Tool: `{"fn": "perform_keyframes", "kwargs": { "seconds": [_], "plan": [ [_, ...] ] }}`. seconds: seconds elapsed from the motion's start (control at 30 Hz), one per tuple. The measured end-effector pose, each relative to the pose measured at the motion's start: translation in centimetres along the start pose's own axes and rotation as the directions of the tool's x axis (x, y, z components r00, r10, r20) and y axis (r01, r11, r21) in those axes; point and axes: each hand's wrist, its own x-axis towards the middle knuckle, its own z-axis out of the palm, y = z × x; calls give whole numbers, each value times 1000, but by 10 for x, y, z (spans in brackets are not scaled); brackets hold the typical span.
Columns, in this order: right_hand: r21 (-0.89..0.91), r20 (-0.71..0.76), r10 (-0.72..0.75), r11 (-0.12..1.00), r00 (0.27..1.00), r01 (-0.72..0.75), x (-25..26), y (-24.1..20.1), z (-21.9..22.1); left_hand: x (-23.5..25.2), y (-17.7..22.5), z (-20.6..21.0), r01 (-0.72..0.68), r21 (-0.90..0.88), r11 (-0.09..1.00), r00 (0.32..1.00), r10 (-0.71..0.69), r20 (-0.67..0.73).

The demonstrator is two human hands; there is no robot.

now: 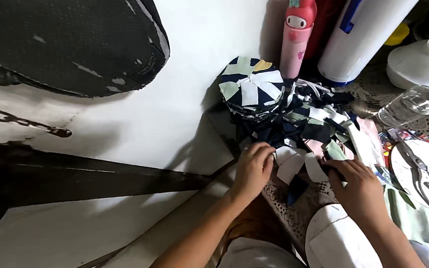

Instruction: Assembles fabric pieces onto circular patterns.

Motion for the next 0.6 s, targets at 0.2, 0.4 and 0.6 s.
{"fn": "perform_keyframes", "kwargs": {
  "seconds": [0.2,0.4,0.6],
  "plan": [
    [-72,157,193,980,969,-184,-2,-7,-31,49,-5,-12,74,233,970,969,-125,215],
    [-215,271,372,922,888,-321,-8,-14,-61,64,-16,-11,126,47,991,980,-131,151],
    [-103,56,235,968,970,-228,-13,-17,-65,53,-18,-5,-130,-121,984,987,117,-107]
  ]
}}
